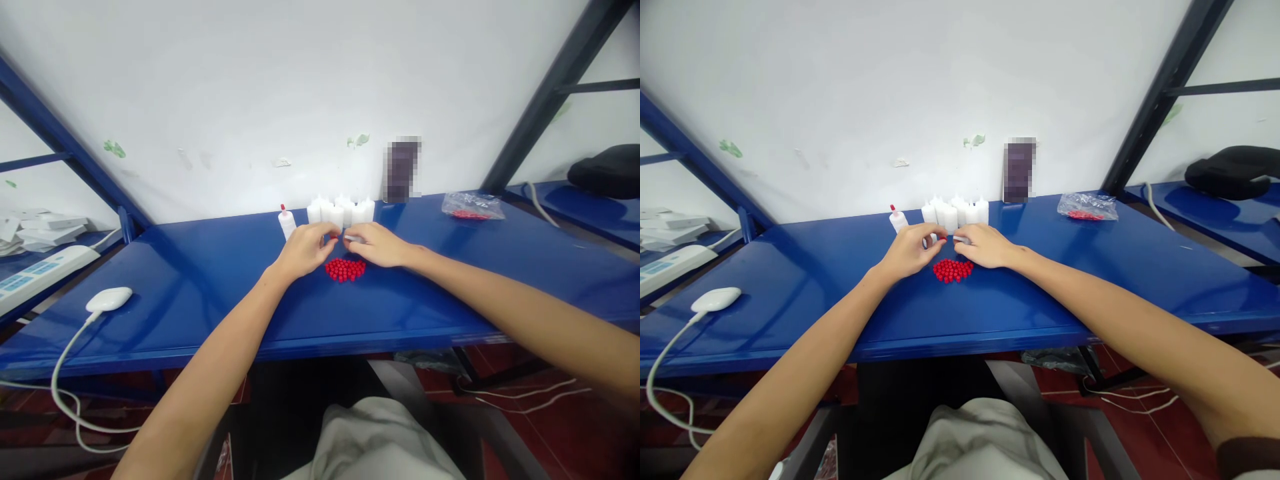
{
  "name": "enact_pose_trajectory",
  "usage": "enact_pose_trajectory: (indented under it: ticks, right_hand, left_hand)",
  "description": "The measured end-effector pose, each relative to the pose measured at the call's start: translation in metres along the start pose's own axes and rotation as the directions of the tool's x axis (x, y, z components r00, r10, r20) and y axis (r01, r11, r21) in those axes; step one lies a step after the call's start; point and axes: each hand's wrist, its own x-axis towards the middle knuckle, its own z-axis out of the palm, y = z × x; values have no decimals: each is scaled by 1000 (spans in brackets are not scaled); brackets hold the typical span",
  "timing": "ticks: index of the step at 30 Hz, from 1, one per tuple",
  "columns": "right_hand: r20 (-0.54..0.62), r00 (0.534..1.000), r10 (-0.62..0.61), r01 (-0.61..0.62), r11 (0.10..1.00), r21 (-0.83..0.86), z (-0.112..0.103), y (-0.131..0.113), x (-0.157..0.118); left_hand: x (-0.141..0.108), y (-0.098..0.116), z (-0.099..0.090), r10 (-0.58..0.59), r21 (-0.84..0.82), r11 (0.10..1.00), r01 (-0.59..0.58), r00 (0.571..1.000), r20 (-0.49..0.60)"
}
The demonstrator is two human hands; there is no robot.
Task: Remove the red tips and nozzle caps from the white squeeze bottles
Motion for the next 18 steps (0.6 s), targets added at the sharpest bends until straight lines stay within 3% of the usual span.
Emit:
enact_pose_trajectory:
  ticks: [9,13,18]
  right_hand:
    - [-65,993,-102,116,955,273,4,-1,-1]
    - [-86,989,-124,147,919,366,6,2,-1]
    - [-108,989,-103,139,900,414,7,2,-1]
  left_hand:
    - [1,14,7,41,-63,997,-55,979,-201]
    - [2,13,10,116,-60,989,-135,962,-246]
    - [2,10,9,123,-49,989,-142,952,-281]
